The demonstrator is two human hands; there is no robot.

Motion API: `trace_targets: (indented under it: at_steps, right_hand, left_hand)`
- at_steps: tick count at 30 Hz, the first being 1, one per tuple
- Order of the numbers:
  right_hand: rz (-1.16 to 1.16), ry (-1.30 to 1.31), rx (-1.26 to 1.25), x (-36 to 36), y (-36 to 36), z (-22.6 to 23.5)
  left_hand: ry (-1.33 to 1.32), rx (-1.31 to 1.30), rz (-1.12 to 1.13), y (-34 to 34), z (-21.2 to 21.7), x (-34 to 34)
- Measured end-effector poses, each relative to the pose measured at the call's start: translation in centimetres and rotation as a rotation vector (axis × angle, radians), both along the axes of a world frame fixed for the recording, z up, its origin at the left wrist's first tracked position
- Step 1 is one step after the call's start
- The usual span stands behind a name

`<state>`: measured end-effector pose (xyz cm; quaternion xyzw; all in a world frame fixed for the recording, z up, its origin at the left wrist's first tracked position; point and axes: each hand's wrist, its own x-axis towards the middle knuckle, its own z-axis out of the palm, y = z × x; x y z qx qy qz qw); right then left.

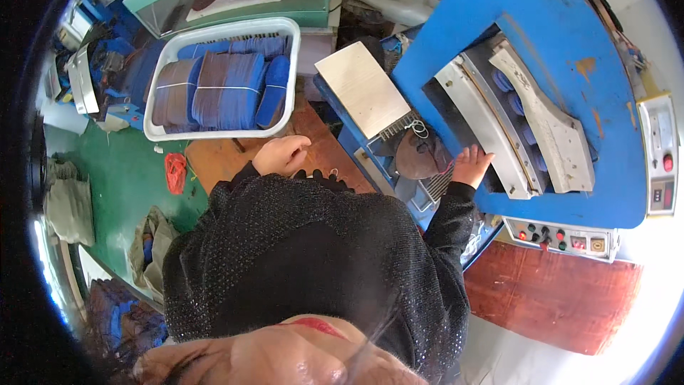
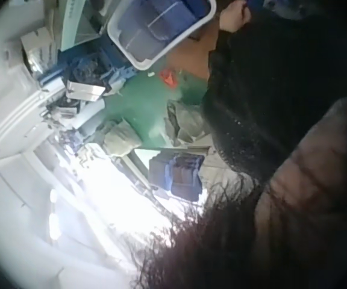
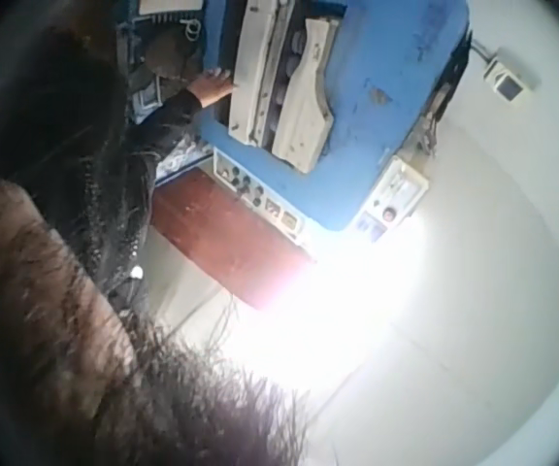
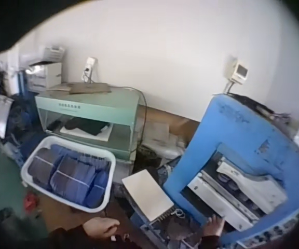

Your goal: The person presses shoe insoles in a machine, binds stacks of insoles using rubber bands by hand, and places the bundled insoles into a basket.

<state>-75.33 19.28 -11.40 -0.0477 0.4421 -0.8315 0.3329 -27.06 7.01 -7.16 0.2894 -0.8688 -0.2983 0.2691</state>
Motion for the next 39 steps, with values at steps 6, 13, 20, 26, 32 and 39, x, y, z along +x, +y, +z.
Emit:
trace_targets:
  at_steps: [6, 13, 20, 26, 32, 39]
  right_hand:
    - [-0.022, -0.104, -0.149, -0.5, -1.2, -0.5]
    - [-0.06, -0.24, -0.362, -1.0, -3.6, -0.5]
    - [-0.132, -0.353, -0.363, 0.0, -3.9, -0.2]
    - [-0.134, -0.383, -0.252, 6.8, -0.7, 0.0]
    - [-0.173, -0.254, -0.157, 12.3, 2.3, -0.3]
    - [-0.108, -0.227, -0.164, 9.2, 1.2, -0.2]
  left_hand:
    - [0.06, -0.021, 0.025, 0.6, -0.8, 1.4]
    - [0.071, -0.007, -0.028, 0.8, -0.9, 2.3]
    - [0.014, 0.018, -0.134, 0.2, -0.5, 1.7]
    - [-0.037, 0.124, -0.301, -2.0, -0.2, -2.6]
    - [-0.049, 0.06, -0.34, -3.3, -0.4, -6.0]
    - [-0.135, 0.054, -0.26, -3.6, -0.9, -4.2]
